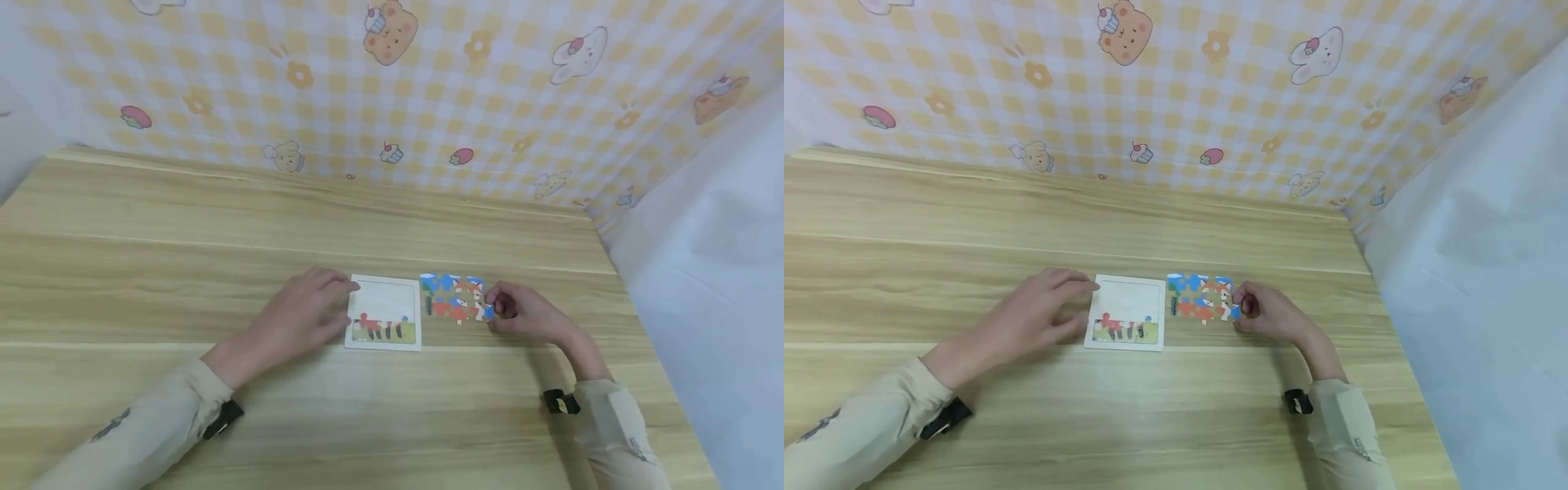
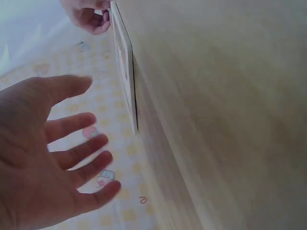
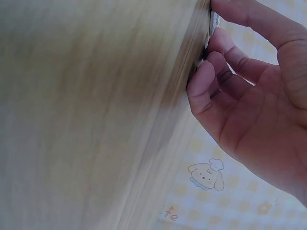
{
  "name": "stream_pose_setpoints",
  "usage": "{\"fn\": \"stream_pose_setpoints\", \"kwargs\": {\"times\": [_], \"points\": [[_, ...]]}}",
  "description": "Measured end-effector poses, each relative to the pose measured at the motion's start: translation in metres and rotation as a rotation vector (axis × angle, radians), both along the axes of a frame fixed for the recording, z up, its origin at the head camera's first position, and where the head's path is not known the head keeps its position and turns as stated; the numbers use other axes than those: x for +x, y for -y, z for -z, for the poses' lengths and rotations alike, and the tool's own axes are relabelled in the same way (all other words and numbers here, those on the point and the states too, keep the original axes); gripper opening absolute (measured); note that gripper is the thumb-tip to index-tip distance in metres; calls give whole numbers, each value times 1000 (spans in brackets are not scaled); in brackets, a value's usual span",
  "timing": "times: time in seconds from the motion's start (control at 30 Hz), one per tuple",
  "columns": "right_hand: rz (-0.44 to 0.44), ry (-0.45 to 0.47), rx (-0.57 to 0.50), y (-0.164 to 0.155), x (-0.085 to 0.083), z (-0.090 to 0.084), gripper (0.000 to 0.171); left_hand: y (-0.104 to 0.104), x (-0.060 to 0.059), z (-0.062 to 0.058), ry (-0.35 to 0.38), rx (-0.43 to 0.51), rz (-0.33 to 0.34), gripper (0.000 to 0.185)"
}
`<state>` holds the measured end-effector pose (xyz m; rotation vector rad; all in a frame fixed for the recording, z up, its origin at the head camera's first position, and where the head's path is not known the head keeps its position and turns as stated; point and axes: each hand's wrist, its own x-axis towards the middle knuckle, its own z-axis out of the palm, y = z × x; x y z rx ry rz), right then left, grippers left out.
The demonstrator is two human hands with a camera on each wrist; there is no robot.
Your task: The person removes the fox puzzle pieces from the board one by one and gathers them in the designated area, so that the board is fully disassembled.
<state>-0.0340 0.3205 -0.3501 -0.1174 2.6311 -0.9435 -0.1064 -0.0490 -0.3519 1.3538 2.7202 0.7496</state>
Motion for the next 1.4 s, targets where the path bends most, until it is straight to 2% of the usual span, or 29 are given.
{"fn": "stream_pose_setpoints", "kwargs": {"times": [0.17,0.23,0.3,0.43,0.53,0.67,0.9,0.97,1.1,1.2,1.4], "points": [[8,-5,9,-5,5,-1,31,-3,0,5,121,-213,19,77],[20,-32,30,-4,8,-5,32,-4,0,7,141,-273,23,83],[28,-76,53,-1,11,-12,31,-5,-2,8,129,-298,34,85],[7,-146,66,22,11,-31,26,-7,-7,9,95,-306,78,83],[-76,-160,36,55,2,-38,22,-6,-12,10,96,-306,101,83],[-197,-158,46,104,-14,-36,22,-5,-15,10,120,-307,100,84],[-259,-80,277,166,-34,-29,29,-5,-14,9,157,-296,76,87],[-262,-59,305,175,-35,-28,28,-5,-13,8,166,-294,70,87],[-278,-40,291,183,-34,-23,26,-4,-12,7,175,-293,67,86],[-284,-25,269,186,-34,-19,23,-5,-12,6,185,-287,61,86],[-292,-25,290,185,-36,-16,17,-9,-13,5,199,-275,56,86]]}}
